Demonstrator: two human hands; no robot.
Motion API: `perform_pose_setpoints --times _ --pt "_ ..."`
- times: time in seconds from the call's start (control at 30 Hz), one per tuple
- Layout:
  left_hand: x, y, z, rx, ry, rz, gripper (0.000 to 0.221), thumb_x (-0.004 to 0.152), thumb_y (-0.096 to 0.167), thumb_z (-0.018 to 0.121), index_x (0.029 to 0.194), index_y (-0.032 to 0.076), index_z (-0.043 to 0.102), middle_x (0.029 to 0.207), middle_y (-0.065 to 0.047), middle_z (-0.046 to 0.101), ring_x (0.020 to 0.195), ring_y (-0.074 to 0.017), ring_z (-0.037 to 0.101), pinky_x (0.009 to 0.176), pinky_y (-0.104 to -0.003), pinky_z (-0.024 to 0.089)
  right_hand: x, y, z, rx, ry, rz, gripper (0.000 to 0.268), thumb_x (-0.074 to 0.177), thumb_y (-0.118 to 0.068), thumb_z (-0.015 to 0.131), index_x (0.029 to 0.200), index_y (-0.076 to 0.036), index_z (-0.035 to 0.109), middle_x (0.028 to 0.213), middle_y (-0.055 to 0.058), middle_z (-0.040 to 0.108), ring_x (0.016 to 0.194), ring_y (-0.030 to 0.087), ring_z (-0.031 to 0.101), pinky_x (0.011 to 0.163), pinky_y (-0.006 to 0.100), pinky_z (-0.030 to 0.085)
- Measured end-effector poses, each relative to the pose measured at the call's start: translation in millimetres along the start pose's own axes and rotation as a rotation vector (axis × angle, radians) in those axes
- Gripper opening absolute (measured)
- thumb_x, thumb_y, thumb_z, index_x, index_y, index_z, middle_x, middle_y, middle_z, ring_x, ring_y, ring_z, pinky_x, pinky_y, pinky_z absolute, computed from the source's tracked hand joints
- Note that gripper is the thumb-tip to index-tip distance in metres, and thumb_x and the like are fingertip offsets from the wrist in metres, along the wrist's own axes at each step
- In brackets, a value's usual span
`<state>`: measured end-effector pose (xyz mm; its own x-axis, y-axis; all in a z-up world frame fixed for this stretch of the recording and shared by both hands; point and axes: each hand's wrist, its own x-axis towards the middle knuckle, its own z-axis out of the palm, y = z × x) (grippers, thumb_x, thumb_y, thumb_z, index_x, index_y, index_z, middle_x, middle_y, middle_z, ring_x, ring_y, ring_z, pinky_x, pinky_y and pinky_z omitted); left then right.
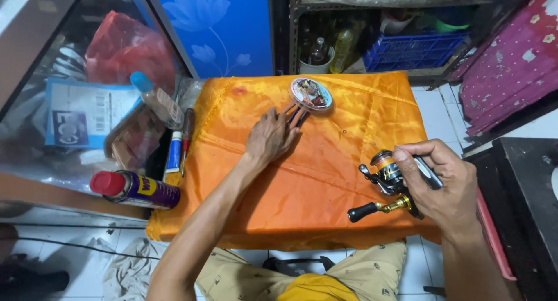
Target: Assembling a fishing reel by attaching the spool and handle and adjusting with pliers.
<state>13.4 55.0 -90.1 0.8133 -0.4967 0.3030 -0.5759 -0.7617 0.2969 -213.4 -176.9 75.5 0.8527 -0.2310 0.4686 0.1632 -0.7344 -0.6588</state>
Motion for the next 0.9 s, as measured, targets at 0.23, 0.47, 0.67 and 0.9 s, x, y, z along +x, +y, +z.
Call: perform_pose_setpoints --times 0.23,0.47,0.67,0.9 --pt "-11 -21 -9 0.029 -0.178 0.003 0.051 0.09 0.043 0.059 0.119 0.001 0.058 0.109 -0.023 0.056 0.097 -0.0472 0.062 0.067 -0.062 0.055 0 -2 -1 0.043 -0.021 0.001 0.015 0.101 -0.016 0.071 0.102 -0.001 0.071 0.092 0.005 0.076 0.073 0.008 0.066 0.066 0.02 0.049" --pt "-5 -48 -14 0.317 -0.146 0.254 0.022 0.102 0.022 0.045 0.112 0.009 0.059 0.098 -0.014 0.055 0.073 -0.0339 0.065 0.051 -0.05 0.056 -3 -7 -1 0.011 -0.005 -0.001 0.015 0.1 -0.019 0.072 0.1 -0.003 0.072 0.092 0.003 0.076 0.073 0.006 0.065 0.065 0.02 0.047" --pt "-21 -39 -49 0.186 -0.159 0.253 0.028 0.094 0.023 0.06 0.116 0.009 0.05 0.111 -0.015 0.05 0.087 -0.0348 0.058 0.059 -0.053 0.058 -2 -6 3 0.04 -0.035 -0.029 0.014 0.099 -0.017 0.071 0.101 -0.003 0.07 0.092 0.004 0.076 0.074 0.007 0.065 0.067 0.019 0.049" --pt "-27 -53 -44 0.347 0.109 0.589 0.017 0.105 0.032 0.056 0.101 0.015 0.054 0.094 -0.007 0.059 0.083 -0.0264 0.058 0.065 -0.042 0.053 1 -9 5 0.035 -0.06 -0.002 0.017 0.099 -0.022 0.07 0.099 -0.005 0.072 0.081 -0.001 0.074 0.059 0.002 0.055 0.055 0.018 0.041"
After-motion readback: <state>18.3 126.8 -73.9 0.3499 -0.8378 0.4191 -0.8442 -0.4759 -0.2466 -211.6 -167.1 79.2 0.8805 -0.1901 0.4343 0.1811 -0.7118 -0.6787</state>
